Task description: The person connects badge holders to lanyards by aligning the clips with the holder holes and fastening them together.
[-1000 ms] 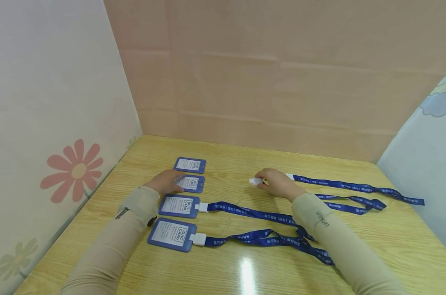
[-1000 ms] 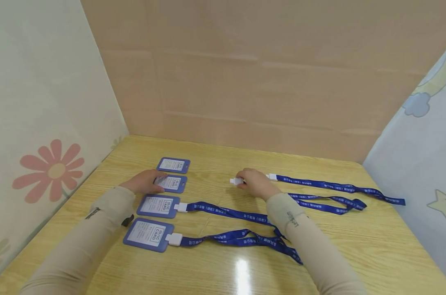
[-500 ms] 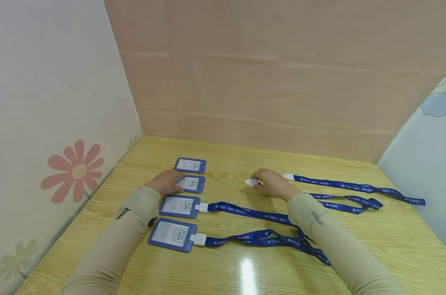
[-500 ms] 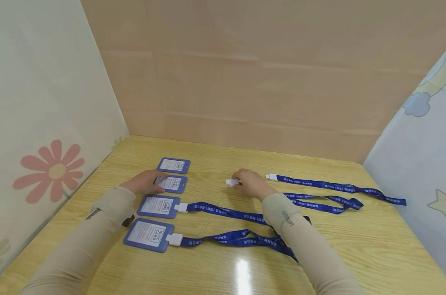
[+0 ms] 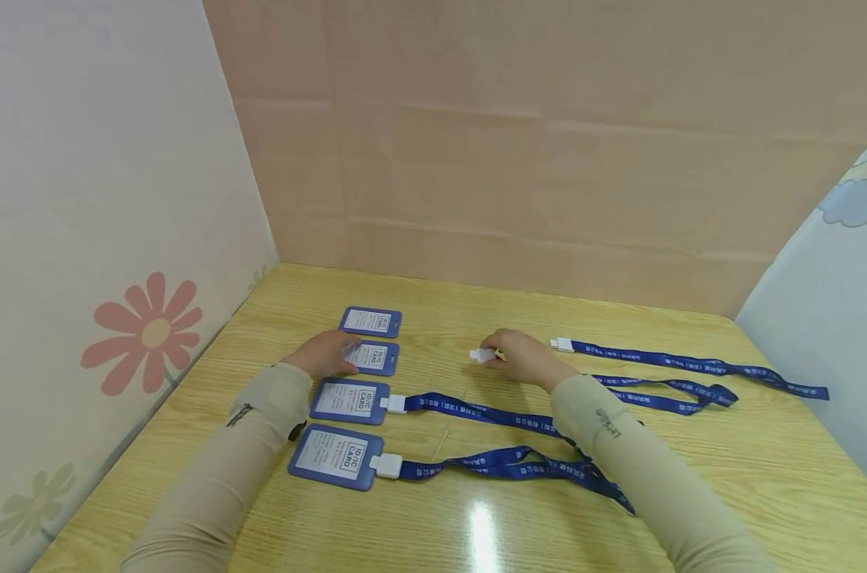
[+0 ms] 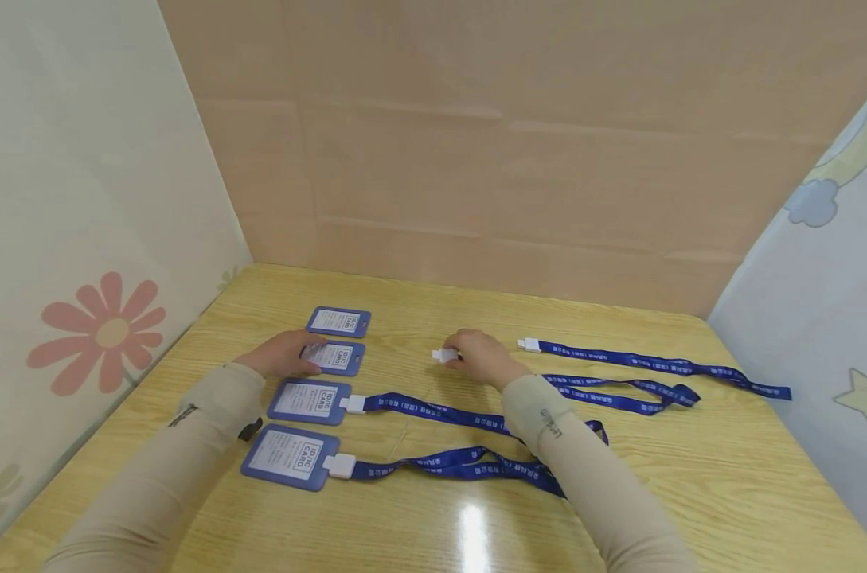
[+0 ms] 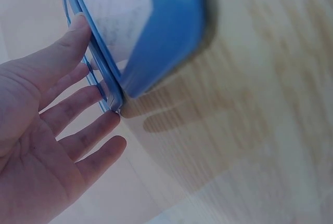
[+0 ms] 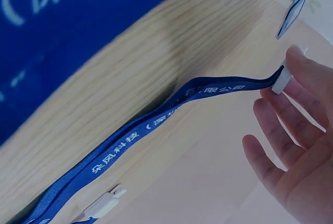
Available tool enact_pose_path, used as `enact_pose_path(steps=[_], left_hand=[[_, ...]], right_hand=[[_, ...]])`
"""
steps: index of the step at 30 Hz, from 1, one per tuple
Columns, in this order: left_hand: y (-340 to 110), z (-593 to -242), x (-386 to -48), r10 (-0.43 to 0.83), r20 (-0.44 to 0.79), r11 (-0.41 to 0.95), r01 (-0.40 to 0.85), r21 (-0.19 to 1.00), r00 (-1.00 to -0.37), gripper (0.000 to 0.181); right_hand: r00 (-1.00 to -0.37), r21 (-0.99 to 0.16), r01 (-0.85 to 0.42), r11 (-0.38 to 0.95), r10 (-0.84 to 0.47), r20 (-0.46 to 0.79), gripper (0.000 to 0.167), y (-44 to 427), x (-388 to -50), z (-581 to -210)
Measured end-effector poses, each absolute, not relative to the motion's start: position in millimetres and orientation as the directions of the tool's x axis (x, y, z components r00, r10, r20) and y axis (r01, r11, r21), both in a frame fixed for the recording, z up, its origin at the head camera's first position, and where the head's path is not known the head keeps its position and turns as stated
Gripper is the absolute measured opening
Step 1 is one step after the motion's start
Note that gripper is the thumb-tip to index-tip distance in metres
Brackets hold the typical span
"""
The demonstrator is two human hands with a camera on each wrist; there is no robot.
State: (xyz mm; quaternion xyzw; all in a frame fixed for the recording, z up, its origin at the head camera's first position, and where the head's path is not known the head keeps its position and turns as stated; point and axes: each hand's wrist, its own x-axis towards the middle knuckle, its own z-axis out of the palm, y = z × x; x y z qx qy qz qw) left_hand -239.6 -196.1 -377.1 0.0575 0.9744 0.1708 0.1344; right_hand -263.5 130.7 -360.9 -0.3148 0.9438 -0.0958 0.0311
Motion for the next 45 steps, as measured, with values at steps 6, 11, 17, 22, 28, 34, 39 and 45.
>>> enact_pose_path(steps=[6,11,17,22,28,34,39,45], left_hand=[[-195.5,-377.1,-239.4,0.159,-0.244,0.935,0.066,0.349,-0.957,0.058],[-195.9,-377.0,-239.4,0.152,-0.247,0.933,0.057,0.355,-0.957,0.058],[-196.5,-379.4,-240.9,0.167,-0.232,0.929,0.074,0.362,-0.958,0.058],[-197.6,-380.6,-241.6,0.167,-0.228,0.926,0.074,0.369,-0.959,0.057],[-197.8,-382.0,-242.7,0.169,-0.222,0.928,0.079,0.363,-0.960,0.056],[-198.2,-382.2,-243.1,0.170,-0.222,0.931,0.082,0.356,-0.960,0.056],[-197.3,-382.0,-243.1,0.168,-0.225,0.933,0.082,0.351,-0.960,0.056],[-198.8,-383.3,-244.2,0.169,-0.224,0.930,0.080,0.359,-0.960,0.057]], right_hand=[[-0.794,-0.204,-0.595,0.777,-0.608,0.002,0.028,125.8,-265.2,-364.2],[-0.782,-0.211,-0.611,0.763,-0.623,0.010,0.028,122.9,-266.4,-366.0],[-0.764,-0.191,-0.634,0.749,-0.645,0.008,0.029,119.3,-267.4,-366.3],[-0.761,-0.200,-0.637,0.745,-0.649,0.004,0.029,115.7,-267.0,-364.6],[-0.758,-0.199,-0.640,0.743,-0.652,0.001,0.028,111.2,-267.0,-364.2],[-0.752,-0.186,-0.646,0.740,-0.659,-0.005,0.028,106.9,-267.6,-365.9],[-0.747,-0.196,-0.651,0.734,-0.665,-0.011,0.028,104.5,-268.3,-368.2],[-0.748,-0.209,-0.646,0.734,-0.664,-0.023,0.029,101.9,-269.0,-371.6]])
